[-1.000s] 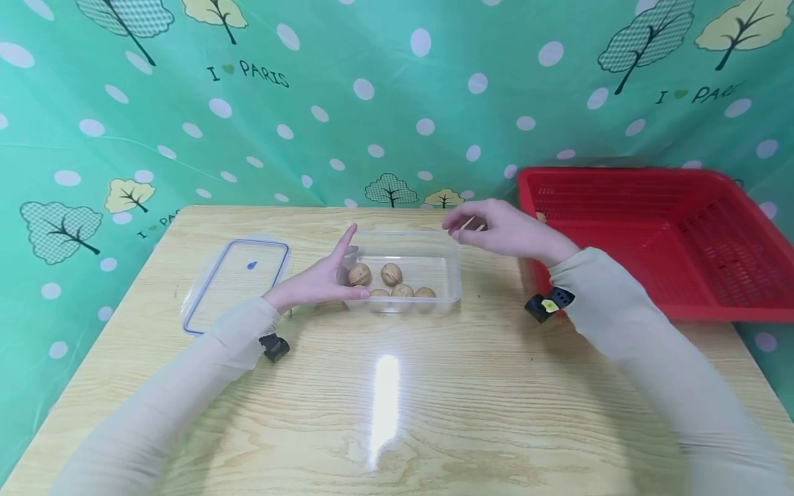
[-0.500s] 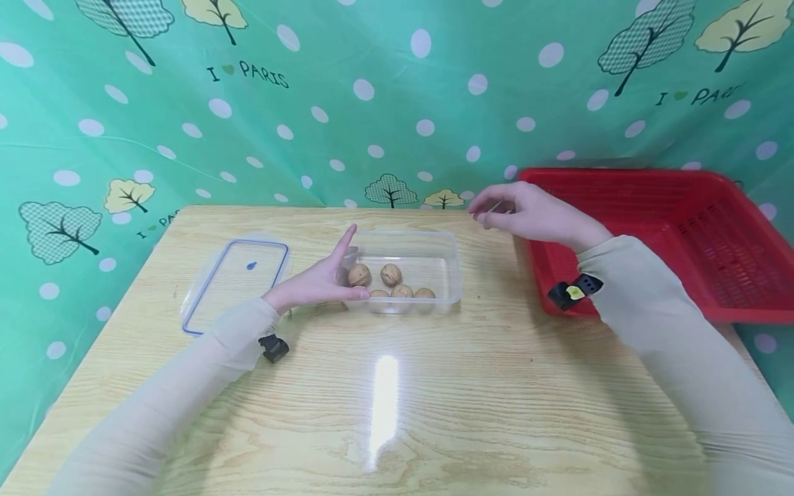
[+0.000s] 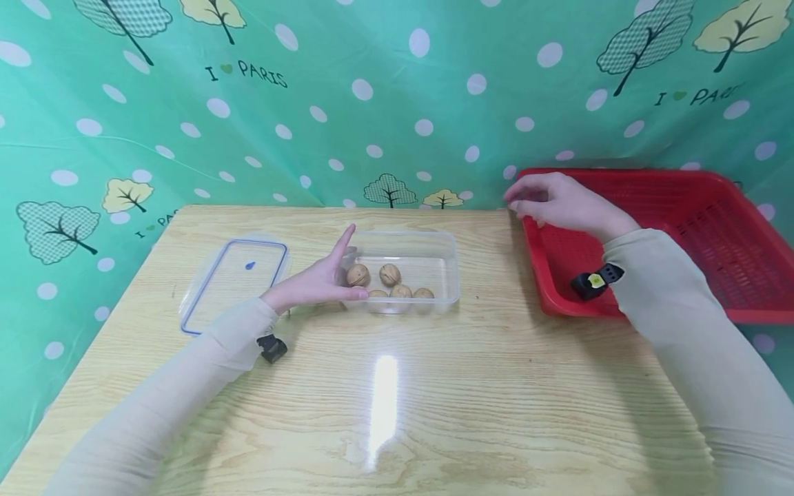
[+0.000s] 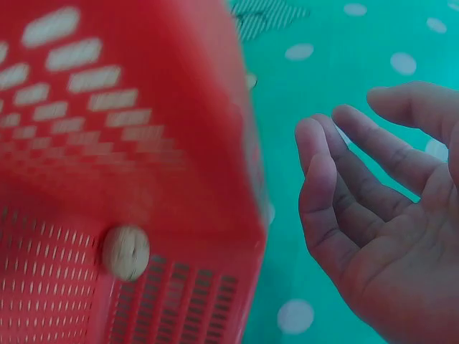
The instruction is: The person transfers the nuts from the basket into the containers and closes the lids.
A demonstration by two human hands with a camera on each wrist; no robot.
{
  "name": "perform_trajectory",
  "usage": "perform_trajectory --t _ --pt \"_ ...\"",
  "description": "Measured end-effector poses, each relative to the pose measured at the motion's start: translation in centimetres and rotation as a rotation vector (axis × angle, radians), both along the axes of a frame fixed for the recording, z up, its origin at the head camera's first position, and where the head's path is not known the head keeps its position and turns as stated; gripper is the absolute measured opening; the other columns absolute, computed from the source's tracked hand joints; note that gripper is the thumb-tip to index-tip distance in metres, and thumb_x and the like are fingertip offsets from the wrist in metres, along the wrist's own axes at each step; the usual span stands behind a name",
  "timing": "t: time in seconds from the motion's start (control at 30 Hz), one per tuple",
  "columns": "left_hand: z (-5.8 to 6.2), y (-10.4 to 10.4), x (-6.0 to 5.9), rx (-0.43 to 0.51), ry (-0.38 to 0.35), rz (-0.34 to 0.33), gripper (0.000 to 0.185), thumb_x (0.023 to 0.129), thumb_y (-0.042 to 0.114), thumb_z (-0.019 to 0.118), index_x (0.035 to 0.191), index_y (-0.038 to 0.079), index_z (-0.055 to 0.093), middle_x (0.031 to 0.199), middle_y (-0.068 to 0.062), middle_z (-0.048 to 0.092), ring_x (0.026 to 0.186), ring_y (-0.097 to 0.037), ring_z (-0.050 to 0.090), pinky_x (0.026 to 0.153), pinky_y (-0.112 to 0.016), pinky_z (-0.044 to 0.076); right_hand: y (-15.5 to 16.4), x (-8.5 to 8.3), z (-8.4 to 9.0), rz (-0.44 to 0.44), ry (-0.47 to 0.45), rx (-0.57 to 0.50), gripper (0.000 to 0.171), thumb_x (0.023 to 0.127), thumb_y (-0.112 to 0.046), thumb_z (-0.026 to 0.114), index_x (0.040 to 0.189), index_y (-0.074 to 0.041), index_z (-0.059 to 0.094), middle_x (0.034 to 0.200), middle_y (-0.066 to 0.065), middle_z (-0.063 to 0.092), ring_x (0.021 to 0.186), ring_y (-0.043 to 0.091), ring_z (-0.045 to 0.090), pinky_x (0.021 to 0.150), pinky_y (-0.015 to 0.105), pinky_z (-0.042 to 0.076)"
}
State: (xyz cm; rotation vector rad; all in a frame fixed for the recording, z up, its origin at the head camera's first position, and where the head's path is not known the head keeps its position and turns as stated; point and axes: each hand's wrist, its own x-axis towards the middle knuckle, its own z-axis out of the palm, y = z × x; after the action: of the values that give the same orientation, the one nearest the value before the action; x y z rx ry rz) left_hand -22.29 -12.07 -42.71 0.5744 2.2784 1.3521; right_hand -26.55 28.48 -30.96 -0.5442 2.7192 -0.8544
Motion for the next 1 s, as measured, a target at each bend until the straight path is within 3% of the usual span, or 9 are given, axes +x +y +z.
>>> perform_trajectory --t 0.17,0.5,0.73,1.0 --pt "0.1 -0.1 0.2 0.011 -0.004 0.011 0.127 0.079 0.029 0.082 0.149 0.034 -0.024 0.159 -0.02 -0.002 0.144 -0.031 0.008 0.115 -0.048 0.014 1.4 -0.7 -0.5 -0.041 -0.02 -0.009 0.043 0.094 -0.021 0.064 0.132 -0.005 0.054 0.121 0.016 0.06 0.099 0.028 0.059 0.074 0.02 0.052" --pt "0.1 -0.1 0.2 -0.002 0.024 0.01 0.128 0.078 0.032 0.082 0.15 0.03 -0.023 0.158 -0.024 0.006 0.143 -0.035 0.015 0.113 -0.049 0.019 3.7 -1.7 -2.1 -0.1 0.004 -0.075 0.043 0.095 -0.025 0.062 0.132 -0.004 0.053 0.118 0.016 0.058 0.087 0.011 0.06 0.07 0.017 0.051" --pt "0.1 -0.1 0.3 0.001 0.012 0.017 0.128 0.077 0.035 0.082 0.15 0.033 -0.023 0.159 -0.019 -0.001 0.144 -0.03 0.009 0.114 -0.049 0.014 4.7 -2.5 -3.2 -0.142 -0.021 -0.103 0.043 0.098 -0.027 0.058 0.132 -0.001 0.051 0.113 0.012 0.062 0.087 0.014 0.062 0.071 0.02 0.053" --pt "0.0 -0.1 0.3 0.002 0.006 0.023 0.128 0.077 0.034 0.082 0.15 0.034 -0.023 0.159 -0.019 0.0 0.144 -0.031 0.009 0.114 -0.05 0.014 5.3 -3.5 -5.0 -0.097 -0.031 -0.013 0.04 0.096 -0.015 0.059 0.131 0.003 0.051 0.116 0.02 0.059 0.092 0.027 0.06 0.072 0.024 0.052"
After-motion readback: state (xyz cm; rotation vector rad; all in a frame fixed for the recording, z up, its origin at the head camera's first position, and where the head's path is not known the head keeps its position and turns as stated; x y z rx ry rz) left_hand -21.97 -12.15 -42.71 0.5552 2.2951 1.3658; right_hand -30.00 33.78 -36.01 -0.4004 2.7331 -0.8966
